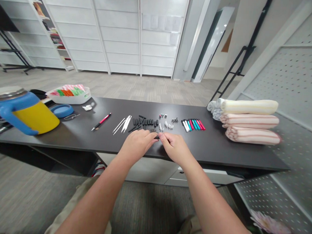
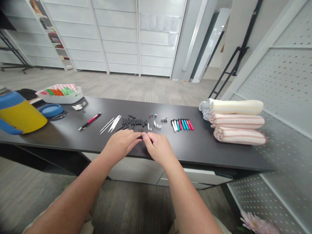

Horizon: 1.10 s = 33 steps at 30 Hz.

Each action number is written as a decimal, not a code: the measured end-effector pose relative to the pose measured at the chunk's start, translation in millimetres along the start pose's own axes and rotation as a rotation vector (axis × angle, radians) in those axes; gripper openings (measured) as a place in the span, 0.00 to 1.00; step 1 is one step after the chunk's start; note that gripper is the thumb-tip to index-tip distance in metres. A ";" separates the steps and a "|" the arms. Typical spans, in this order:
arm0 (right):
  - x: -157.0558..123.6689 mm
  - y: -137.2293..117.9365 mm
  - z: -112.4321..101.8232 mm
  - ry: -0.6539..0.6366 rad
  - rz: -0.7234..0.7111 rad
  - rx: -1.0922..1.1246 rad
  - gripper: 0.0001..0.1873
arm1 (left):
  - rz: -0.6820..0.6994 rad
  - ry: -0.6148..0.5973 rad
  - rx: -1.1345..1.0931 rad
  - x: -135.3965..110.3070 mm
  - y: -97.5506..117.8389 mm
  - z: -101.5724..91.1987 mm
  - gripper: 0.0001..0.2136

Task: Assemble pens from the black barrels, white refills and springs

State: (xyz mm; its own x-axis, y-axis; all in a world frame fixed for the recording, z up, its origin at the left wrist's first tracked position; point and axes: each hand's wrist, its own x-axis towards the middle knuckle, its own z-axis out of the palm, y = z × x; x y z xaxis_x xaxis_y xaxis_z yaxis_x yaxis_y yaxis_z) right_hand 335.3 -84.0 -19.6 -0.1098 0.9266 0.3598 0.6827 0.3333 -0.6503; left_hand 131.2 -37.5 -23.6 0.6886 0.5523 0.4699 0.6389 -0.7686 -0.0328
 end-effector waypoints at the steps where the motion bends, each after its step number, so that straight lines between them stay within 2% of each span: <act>1: 0.5 -0.1 0.7 0.004 -0.009 -0.019 0.26 | -0.015 -0.004 -0.003 -0.1 0.4 -0.2 0.13; 12: 1.9 2.4 -2.1 -0.019 0.001 0.022 0.25 | -0.057 -0.094 -0.076 3.7 0.0 -2.3 0.15; 19: 3.6 5.0 -4.1 -0.046 -0.024 0.057 0.18 | -0.106 -0.128 -0.114 3.9 0.5 -3.5 0.15; 22: 3.0 8.8 -3.8 -0.058 0.025 0.150 0.14 | -0.124 -0.123 -0.140 4.0 -0.1 -3.4 0.14; 28: 2.9 11.7 -4.4 -0.093 0.143 0.321 0.16 | -0.106 -0.159 -0.125 6.2 -1.0 -4.7 0.15; 33: 4.4 6.4 -6.8 -0.046 0.229 0.244 0.18 | -0.107 -0.160 -0.136 6.2 -1.6 -5.1 0.16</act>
State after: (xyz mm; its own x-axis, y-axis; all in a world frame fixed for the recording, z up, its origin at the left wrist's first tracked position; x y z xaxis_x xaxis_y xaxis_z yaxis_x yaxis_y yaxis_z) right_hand 344.1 -79.0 -17.6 -0.0096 0.9873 0.1589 0.5006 0.1423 -0.8539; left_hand 132.8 -34.4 -16.2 0.6721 0.6686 0.3182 0.6662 -0.7336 0.1342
